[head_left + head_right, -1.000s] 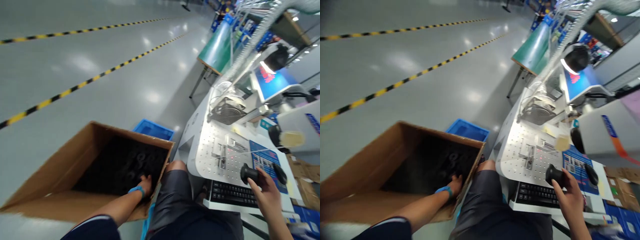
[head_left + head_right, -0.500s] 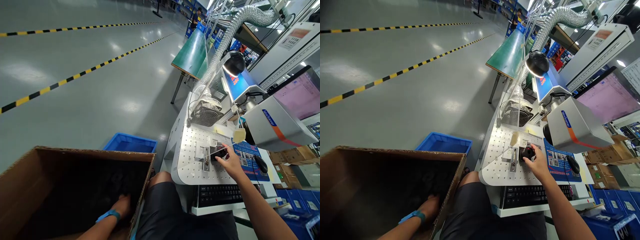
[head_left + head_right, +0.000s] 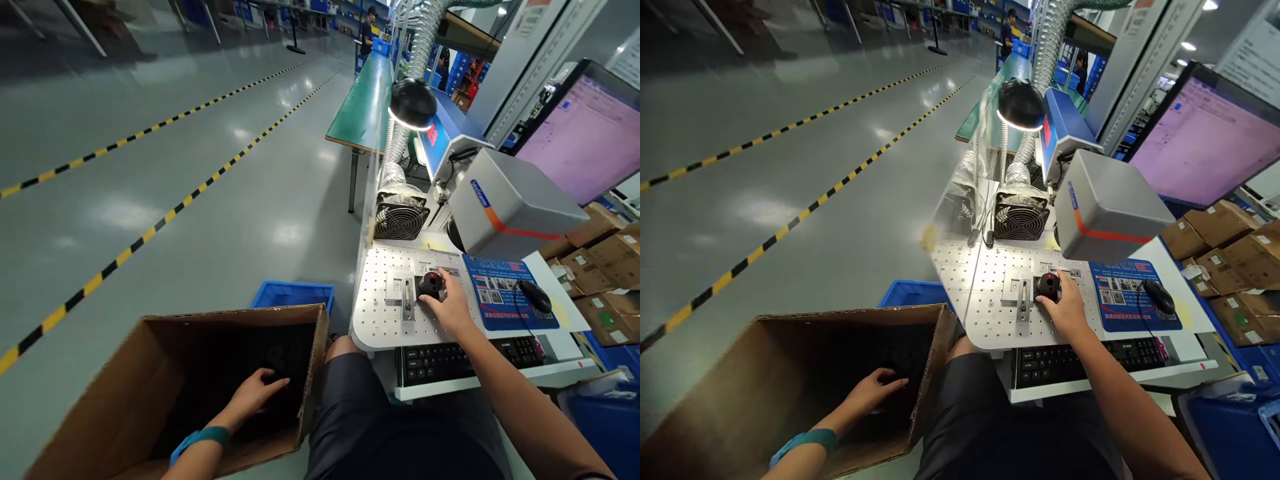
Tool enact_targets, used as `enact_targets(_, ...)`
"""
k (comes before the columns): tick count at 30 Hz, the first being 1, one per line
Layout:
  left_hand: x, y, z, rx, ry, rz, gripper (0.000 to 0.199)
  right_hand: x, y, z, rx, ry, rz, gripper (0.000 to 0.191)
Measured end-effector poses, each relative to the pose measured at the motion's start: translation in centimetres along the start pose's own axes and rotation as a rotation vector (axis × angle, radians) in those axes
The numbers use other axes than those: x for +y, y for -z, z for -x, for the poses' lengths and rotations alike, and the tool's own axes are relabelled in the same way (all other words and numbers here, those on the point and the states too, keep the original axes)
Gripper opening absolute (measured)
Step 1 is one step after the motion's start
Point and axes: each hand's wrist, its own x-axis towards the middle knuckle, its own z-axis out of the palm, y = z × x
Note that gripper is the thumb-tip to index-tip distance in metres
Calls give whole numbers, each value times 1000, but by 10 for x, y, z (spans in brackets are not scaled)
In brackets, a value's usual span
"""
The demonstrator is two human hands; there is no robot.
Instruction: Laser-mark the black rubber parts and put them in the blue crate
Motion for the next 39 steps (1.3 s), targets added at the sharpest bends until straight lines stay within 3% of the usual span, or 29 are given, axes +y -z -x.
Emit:
enact_targets(3,23,29,49,63,-7,237,77,3,2,8,38,-47,-18,81)
enact_targets(6,39,53,102,59,20,557,73,7,1,13,23,-91,-69,72)
enact_targets(10,44,58,164,-27,-39,740,72,16,-3,11,4,-60,-89,42)
enact_targets(14,49,18,215,-91,-64,857,71,23,-8,8,-3,-19,-107,34)
enact_targets(19,76,-66,260,-428,77,1218,43,30,-12,7,-9,-11,-108,35)
enact_targets(22,87,-106,262,-477,205,1342,30,33,-14,7,-7,14,-98,36)
enact_targets(25,86,-127,247,-428,341,1444,28,33,-14,7,-4,18,-78,37)
enact_targets(31,69,-137,220,-431,418,1454,18,24,-9,7,-34,-36,-88,49)
enact_targets(35,60,-138,214,-347,417,1443,12,27,7,22,-1,-73,-182,66)
enact_targets(37,59,-138,212,-332,418,1417,15,36,21,42,62,-35,-237,56)
enact_targets(39,59,-139,209,-390,429,1376,19,46,37,70,140,39,-277,41)
